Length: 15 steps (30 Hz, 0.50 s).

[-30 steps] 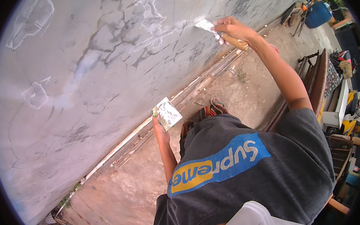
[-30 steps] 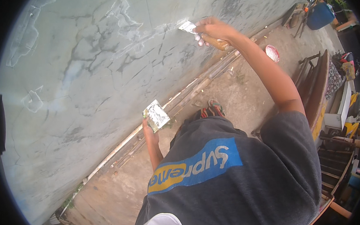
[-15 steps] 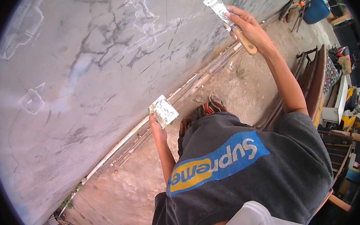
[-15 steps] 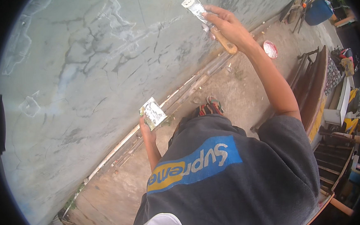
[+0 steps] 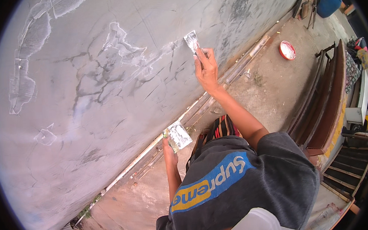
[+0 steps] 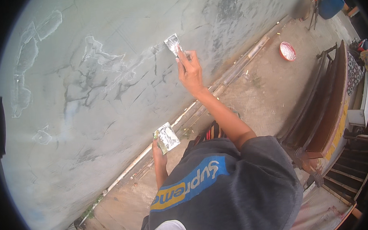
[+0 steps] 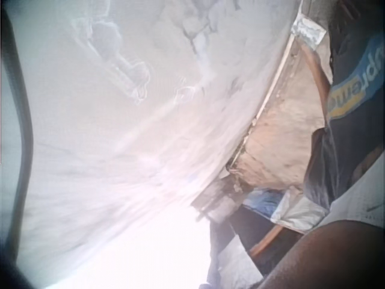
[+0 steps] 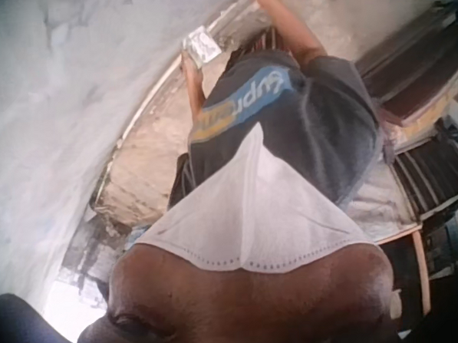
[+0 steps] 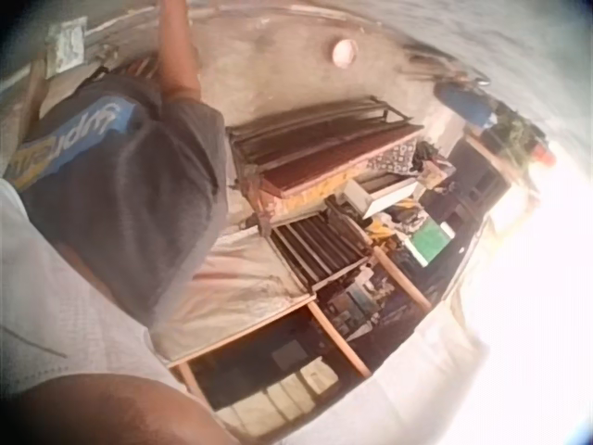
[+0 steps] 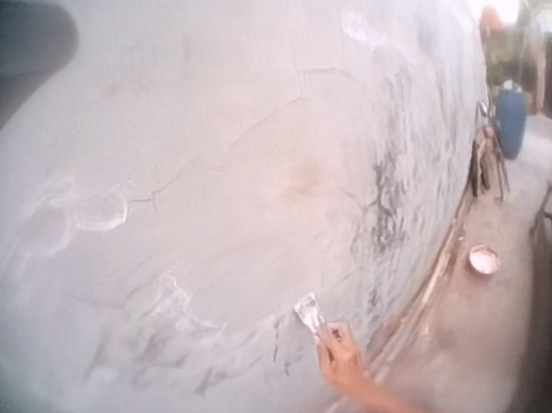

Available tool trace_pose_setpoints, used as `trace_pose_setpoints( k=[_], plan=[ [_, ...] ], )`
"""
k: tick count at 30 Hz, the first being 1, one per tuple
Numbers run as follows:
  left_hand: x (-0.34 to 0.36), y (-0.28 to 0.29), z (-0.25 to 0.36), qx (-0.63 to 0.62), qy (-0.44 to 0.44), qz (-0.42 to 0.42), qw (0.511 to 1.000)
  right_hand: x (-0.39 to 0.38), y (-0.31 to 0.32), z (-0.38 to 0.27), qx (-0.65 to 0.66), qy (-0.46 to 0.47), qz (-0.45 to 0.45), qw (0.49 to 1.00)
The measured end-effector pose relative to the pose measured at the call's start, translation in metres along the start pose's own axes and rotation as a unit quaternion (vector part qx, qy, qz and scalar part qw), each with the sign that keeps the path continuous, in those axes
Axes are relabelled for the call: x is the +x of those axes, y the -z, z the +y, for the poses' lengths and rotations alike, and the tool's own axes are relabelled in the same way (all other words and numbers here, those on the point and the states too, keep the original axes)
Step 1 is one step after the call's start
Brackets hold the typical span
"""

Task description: The person uses a putty knife to apply white plaster to a cracked concrete wall. They repeatedly scoop plaster from a small container and spread it over cracks and uneven areas on the wall surface.

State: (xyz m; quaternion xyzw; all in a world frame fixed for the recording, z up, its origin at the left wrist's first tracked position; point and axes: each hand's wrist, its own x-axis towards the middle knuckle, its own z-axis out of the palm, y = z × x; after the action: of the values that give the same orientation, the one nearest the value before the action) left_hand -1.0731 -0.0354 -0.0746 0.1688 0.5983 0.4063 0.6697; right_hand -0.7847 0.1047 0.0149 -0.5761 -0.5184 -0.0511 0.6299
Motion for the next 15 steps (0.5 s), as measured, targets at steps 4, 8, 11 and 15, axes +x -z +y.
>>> trace_pose_setpoints(
  k=[4,8,11,15],
  plan=[
    [-0.001,0.007,-0.001,0.012,-0.001,-0.01,1.0,-0.01,-0.024,0.018,0.009,0.014,0.039,0.999],
    [0.01,0.008,-0.004,0.018,-0.004,-0.03,0.999,-0.027,-0.009,0.016,-0.014,-0.012,-0.032,0.999],
    [0.007,-0.002,-0.001,0.008,0.002,-0.033,0.999,-0.014,0.033,-0.007,-0.032,-0.058,-0.11,0.992],
    [0.014,-0.001,-0.006,0.011,-0.003,-0.046,0.999,0.034,0.062,-0.046,-0.021,-0.081,-0.134,0.987]
  ],
)
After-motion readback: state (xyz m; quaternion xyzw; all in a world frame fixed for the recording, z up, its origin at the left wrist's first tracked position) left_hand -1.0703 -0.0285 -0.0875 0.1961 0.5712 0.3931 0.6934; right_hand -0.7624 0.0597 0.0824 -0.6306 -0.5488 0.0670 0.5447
